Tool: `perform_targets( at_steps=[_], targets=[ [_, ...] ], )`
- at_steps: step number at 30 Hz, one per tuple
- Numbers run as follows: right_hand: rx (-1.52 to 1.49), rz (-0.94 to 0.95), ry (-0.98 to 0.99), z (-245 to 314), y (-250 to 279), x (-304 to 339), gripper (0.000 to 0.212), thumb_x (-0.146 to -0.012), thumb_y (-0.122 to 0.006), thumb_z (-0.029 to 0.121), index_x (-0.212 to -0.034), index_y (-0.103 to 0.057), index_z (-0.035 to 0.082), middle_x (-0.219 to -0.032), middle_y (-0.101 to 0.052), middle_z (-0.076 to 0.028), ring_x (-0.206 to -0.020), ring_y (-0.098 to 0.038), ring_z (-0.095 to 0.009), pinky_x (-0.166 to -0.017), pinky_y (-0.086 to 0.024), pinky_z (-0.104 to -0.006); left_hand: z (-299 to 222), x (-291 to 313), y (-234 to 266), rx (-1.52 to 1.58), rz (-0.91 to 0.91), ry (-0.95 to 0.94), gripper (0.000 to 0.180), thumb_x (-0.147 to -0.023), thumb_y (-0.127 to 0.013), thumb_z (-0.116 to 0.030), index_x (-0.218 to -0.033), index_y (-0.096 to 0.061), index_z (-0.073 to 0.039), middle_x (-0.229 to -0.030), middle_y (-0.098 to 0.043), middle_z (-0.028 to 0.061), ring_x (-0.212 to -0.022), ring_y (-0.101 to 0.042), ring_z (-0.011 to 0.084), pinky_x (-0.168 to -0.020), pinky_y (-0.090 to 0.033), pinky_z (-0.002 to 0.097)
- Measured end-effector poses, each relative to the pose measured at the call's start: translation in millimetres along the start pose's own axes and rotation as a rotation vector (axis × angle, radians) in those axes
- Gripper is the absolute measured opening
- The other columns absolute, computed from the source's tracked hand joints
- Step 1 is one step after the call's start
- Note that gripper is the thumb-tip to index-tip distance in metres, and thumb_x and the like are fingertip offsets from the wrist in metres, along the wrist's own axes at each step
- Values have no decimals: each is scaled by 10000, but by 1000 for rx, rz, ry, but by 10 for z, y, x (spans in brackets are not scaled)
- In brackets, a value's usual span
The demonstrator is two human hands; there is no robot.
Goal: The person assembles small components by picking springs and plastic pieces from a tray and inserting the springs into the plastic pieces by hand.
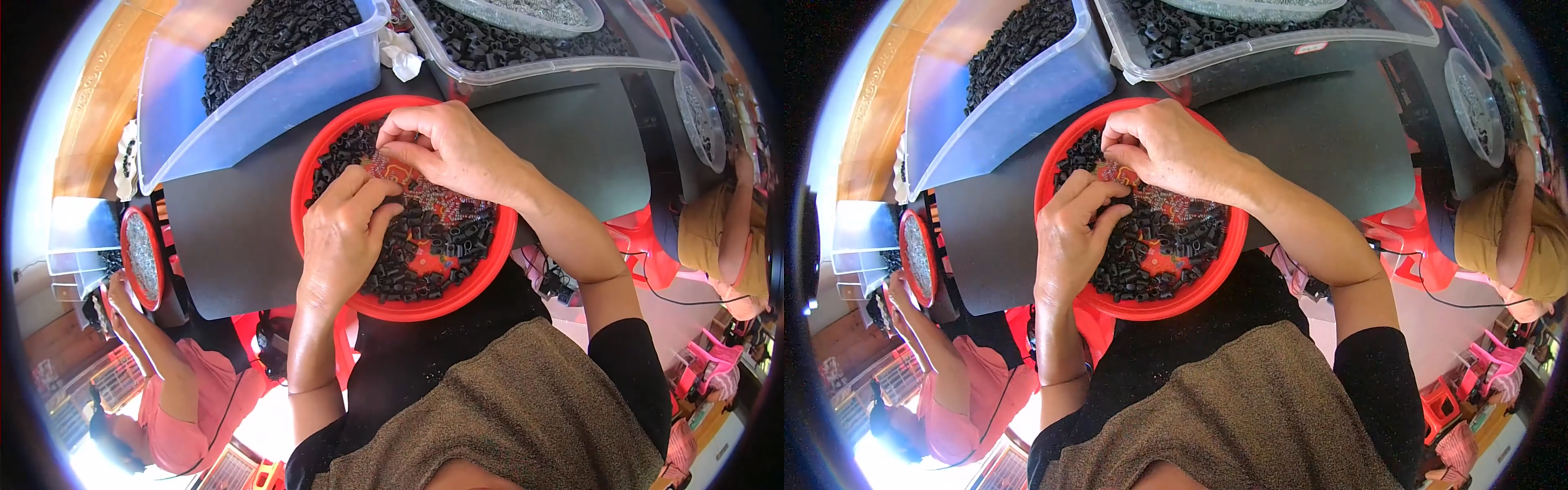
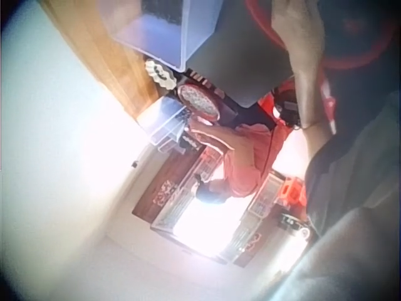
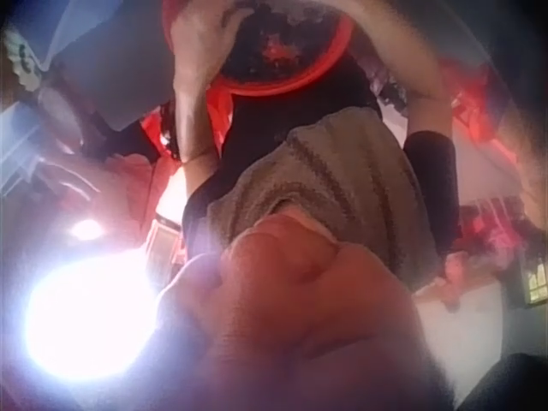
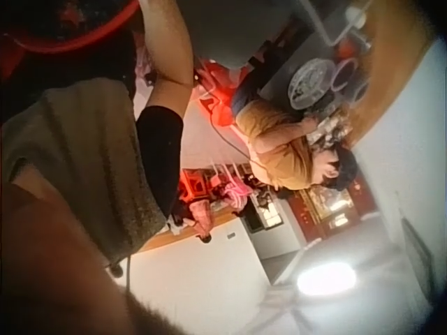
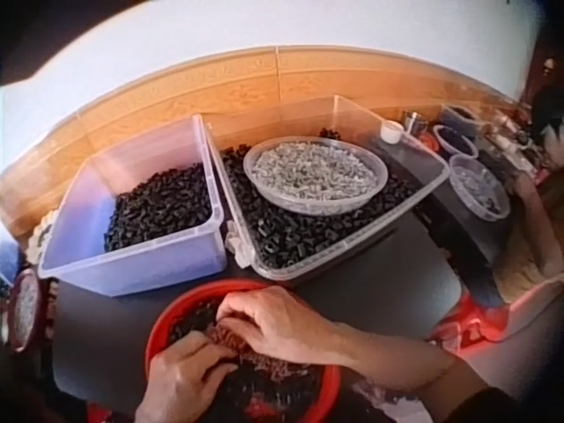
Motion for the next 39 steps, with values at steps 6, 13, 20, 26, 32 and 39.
perform_targets(
  at_steps=[6, 13, 20, 26, 32, 39],
  targets=[
    [149, 65, 60, 52, 73, 39, 98, -790, -663, 60, -851, -656, -17, -741, -656, -184, -707, -654, -335, -652, -509, -401, -11, -4, -31, -85, 7, 6, 134, -777, -690, -54, -885, -612, -39, -835, -548, 102, -787, -603, 305, -651, -478, 406],
    [396, 222, 113, 93, -23, 115, 105, -770, -675, 89, -841, -669, 12, -754, -653, -185, -774, -647, -368, -708, -511, -464, -24, 47, -72, -159, -14, -50, 131, -793, -677, -54, -871, -575, -32, -843, -520, 108, -789, -591, 310, -649, -480, 418],
    [470, 222, 170, 161, -43, 118, 121, -760, -683, 89, -846, -648, 11, -762, -639, -191, -791, -641, -379, -702, -507, -476, -54, 32, -71, -179, -18, -63, 132, -790, -678, -45, -872, -576, -32, -853, -510, 113, -798, -587, 315, -648, -477, 423],
    [579, 232, 140, 104, -74, 117, 103, -790, -668, 91, -816, -612, 9, -816, -633, -129, -786, -629, -349, -686, -499, -437, 168, 62, 87, 123, -201, 206, 121, -791, -693, -13, -865, -601, 8, -738, -621, 89, -560, -566, 143, -522, -459, 276],
    [655, 254, 154, 105, -129, 121, 143, -798, -669, 128, -808, -600, 4, -793, -615, -136, -764, -624, -352, -678, -501, -430, 373, 56, 95, 710, -252, 349, 103, -840, -662, 27, -938, -638, 10, -760, -638, 5, -642, -544, 47, -601, -454, 202],
    [265, 70, 223, 200, -35, 51, 180, -762, -690, 138, -772, -589, -10, -777, -634, -154, -710, -630, -368, -658, -508, -445, 520, 99, -42, 854, -211, 404, 122, -895, -631, -8, -1010, -654, 25, -796, -632, 8, -692, -544, 50, -643, -441, 188]
  ],
)
Point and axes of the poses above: each hand's wrist, its own x-axis away from the middle knuckle, its own y-axis out of the back of the hand, z = x × y, the point moved 8 cm from there along -x, towards the middle knuckle
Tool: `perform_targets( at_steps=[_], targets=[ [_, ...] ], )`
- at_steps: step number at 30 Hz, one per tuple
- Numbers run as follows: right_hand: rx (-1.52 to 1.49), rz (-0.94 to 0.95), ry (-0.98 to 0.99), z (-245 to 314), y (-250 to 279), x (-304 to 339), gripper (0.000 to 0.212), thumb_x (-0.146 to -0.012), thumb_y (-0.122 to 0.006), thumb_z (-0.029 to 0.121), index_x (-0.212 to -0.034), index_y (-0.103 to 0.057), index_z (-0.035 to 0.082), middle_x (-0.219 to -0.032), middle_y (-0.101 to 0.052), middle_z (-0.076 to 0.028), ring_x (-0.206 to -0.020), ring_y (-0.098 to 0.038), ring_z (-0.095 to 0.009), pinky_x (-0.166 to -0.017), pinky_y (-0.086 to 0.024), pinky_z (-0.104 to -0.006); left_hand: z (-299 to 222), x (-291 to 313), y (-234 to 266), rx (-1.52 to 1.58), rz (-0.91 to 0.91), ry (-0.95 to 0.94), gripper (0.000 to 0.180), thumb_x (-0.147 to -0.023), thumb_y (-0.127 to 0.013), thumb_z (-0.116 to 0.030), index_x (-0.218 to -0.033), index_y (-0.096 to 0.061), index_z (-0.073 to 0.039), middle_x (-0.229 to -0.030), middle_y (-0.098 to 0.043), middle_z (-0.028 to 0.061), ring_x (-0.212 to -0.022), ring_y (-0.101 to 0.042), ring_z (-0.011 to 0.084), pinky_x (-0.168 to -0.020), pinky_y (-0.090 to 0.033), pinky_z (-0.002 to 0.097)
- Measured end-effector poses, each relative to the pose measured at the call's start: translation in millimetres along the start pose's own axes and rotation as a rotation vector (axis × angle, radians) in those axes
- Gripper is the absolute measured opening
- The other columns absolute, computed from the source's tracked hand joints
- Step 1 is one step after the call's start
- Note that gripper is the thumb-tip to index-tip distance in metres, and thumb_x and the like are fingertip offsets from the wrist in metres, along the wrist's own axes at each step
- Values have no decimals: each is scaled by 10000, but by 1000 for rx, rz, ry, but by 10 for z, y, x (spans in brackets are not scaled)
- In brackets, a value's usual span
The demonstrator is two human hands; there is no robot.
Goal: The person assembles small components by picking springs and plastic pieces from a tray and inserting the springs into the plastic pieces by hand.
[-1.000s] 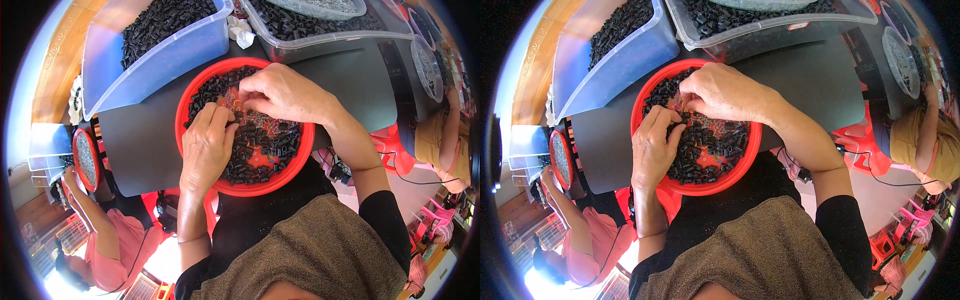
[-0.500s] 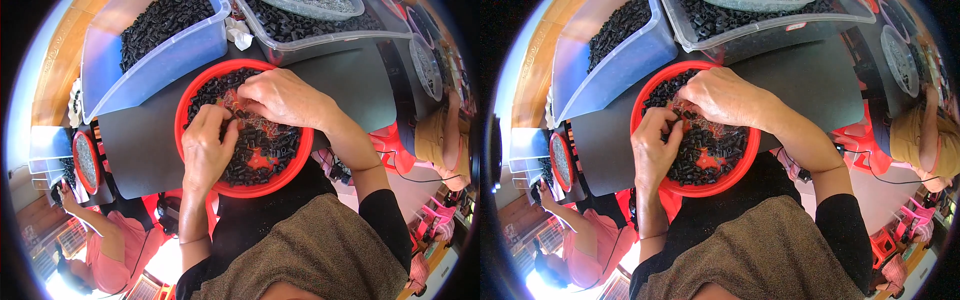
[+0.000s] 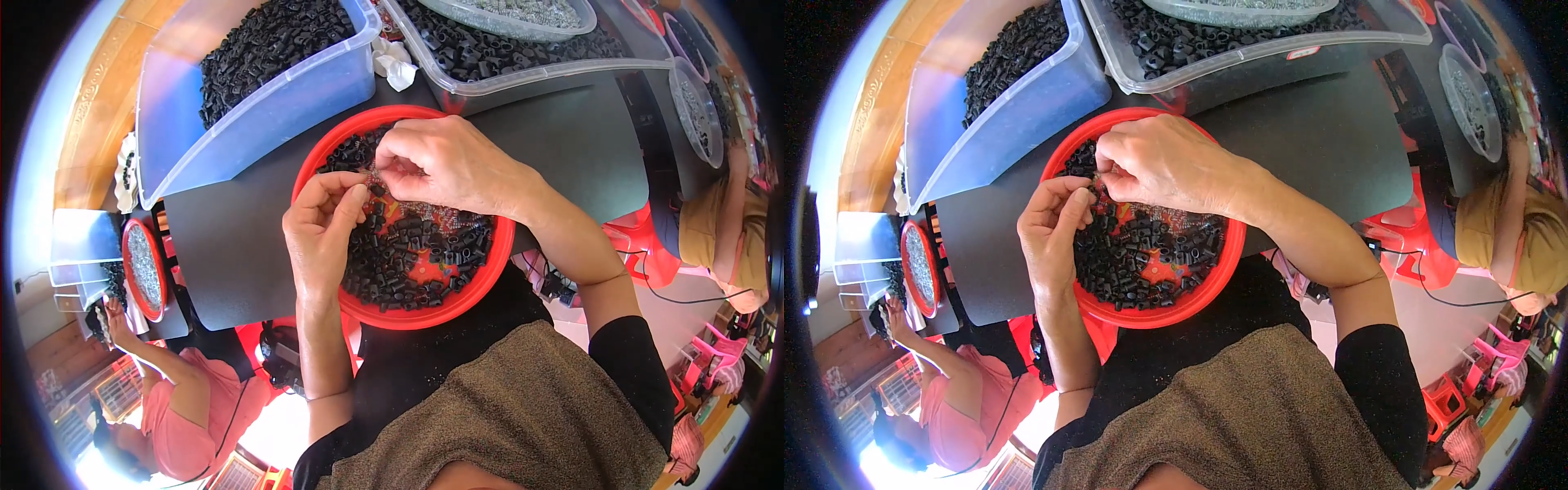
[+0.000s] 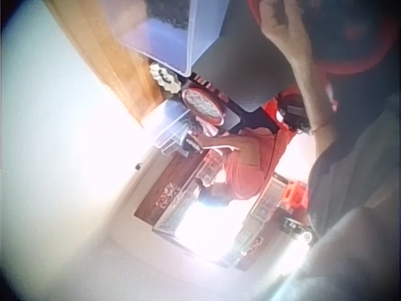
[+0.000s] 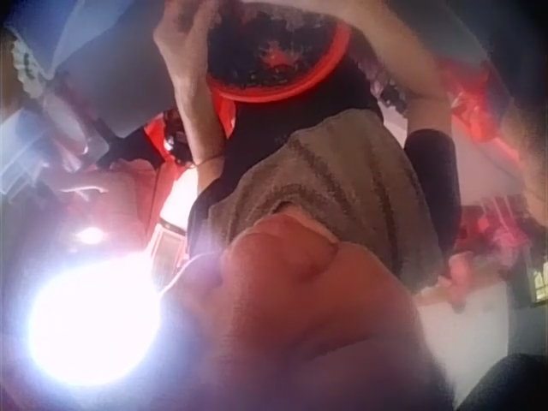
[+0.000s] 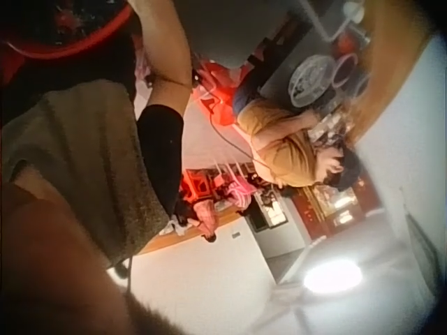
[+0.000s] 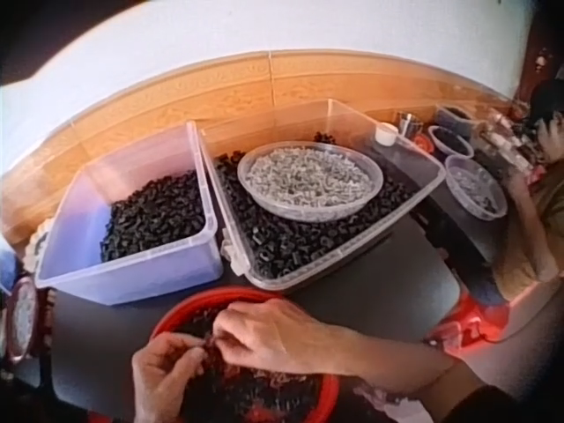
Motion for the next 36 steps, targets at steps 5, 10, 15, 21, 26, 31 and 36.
perform_targets(
  at_steps=[5, 10, 15, 21, 26, 31, 36],
  targets=[
    [185, -115, 234, 218, 11, 26, 181, -780, -689, 148, -802, -549, 36, -782, -575, -98, -665, -619, -283, -572, -499, -386, 12, -2, -11, 4, 1, 36, 113, -894, -655, -36, -991, -660, 23, -803, -642, 17, -679, -543, 57, -623, -439, 191],
    [241, -117, 321, 288, -2, 29, 170, -805, -682, 152, -853, -563, 41, -805, -581, -93, -661, -619, -271, -554, -498, -377, 15, -5, -7, -15, -5, -6, 101, -895, -656, -40, -976, -660, 21, -792, -640, 9, -665, -535, 55, -614, -434, 190],
    [-37, -159, 108, 62, 25, -21, 192, -882, -639, 179, -913, -597, -6, -851, -617, -136, -742, -609, -351, -649, -490, -433, -47, 10, 37, -109, -65, -99, 79, -889, -658, -30, -957, -666, 10, -787, -634, 1, -671, -539, 52, -618, -439, 196],
    [-169, -76, -36, 9, -22, -24, 194, -880, -639, 155, -870, -594, -33, -801, -617, -180, -756, -601, -375, -650, -459, -438, -282, 72, -50, -496, -150, -339, 81, -852, -665, -4, -933, -665, -1, -796, -639, 79, -683, -606, 144, -628, -480, 256],
    [-212, -51, -59, 13, -13, -36, 169, -845, -671, 114, -853, -595, -36, -783, -615, -177, -728, -599, -363, -640, -456, -428, -447, 135, -138, -652, -192, -506, 78, -843, -656, 7, -920, -663, -5, -816, -640, 123, -701, -636, 230, -633, -490, 284],
    [-259, -119, -48, 19, 16, -18, 160, -811, -706, 95, -853, -606, -23, -773, -617, -159, -678, -594, -319, -621, -464, -387, -375, 91, -136, -642, -155, -401, 84, -845, -656, 1, -928, -660, -7, -813, -630, 120, -690, -624, 235, -638, -490, 284],
    [-345, -236, -40, 50, 124, -35, 89, -874, -682, 49, -885, -617, -9, -717, -587, -22, -604, -542, -57, -526, -437, -230, -222, 60, -73, -472, -75, -251, 135, -858, -625, 33, -985, -661, 4, -830, -637, 83, -697, -612, 158, -655, -488, 254]
  ],
)
Point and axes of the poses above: each hand's wrist, its own x-axis away from the middle knuckle, its own y-axis out of the back of the hand, z = x × y, the point moved 8 cm from there along -x, towards the middle knuckle
